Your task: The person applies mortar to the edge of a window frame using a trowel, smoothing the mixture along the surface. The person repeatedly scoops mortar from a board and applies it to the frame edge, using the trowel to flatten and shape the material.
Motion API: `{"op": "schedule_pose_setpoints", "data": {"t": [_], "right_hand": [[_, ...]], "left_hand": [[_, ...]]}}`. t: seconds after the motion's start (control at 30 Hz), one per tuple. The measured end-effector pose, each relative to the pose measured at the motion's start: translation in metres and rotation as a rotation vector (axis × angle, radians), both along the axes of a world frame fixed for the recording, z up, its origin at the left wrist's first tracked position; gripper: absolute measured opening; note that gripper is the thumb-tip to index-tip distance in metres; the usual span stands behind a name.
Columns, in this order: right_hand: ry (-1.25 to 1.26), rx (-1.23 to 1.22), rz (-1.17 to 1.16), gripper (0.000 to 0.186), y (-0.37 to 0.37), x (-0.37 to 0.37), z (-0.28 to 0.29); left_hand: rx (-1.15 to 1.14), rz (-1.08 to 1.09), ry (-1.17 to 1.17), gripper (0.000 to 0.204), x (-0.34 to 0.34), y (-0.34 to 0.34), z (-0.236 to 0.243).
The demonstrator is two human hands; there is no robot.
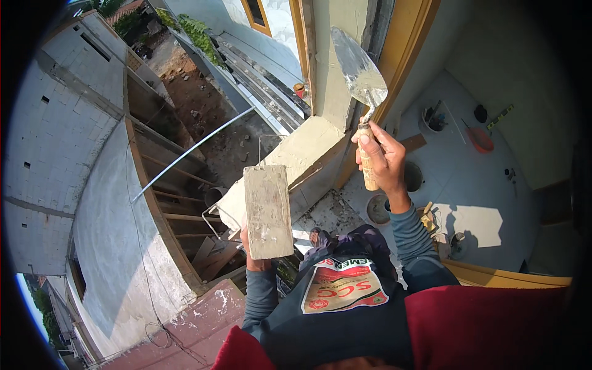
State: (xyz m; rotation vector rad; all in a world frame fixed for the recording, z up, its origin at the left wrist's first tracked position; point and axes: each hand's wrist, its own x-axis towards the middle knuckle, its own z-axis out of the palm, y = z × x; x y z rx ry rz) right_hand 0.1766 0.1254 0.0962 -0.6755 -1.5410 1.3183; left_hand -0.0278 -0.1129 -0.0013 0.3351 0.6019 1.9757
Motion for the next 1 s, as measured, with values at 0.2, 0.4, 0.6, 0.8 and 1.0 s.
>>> {"op": "schedule_pose_setpoints", "data": {"t": [0.2, 0.4, 0.6, 0.8, 1.0], "right_hand": [[-0.003, -0.071, 0.073, 0.044, 0.004, -0.018, -0.006], [-0.009, -0.134, 0.028, 0.027, 0.000, -0.025, -0.022], [-0.102, -0.151, 0.057, 0.032, 0.006, -0.010, -0.059], [-0.229, -0.216, 0.010, 0.034, 0.000, 0.007, -0.051], [-0.253, 0.012, -0.121, 0.040, -0.008, 0.022, 0.034]], "left_hand": [[-0.162, 0.049, -0.063, 0.043, 0.007, 0.012, -0.020], [-0.243, 0.081, 0.191, 0.044, 0.015, 0.012, 0.005], [-0.286, 0.152, 0.348, 0.045, 0.016, 0.013, 0.009], [-0.198, 0.068, 0.106, 0.046, 0.014, 0.016, 0.016], [-0.187, 0.050, 0.123, 0.046, 0.012, 0.019, 0.008]]}}
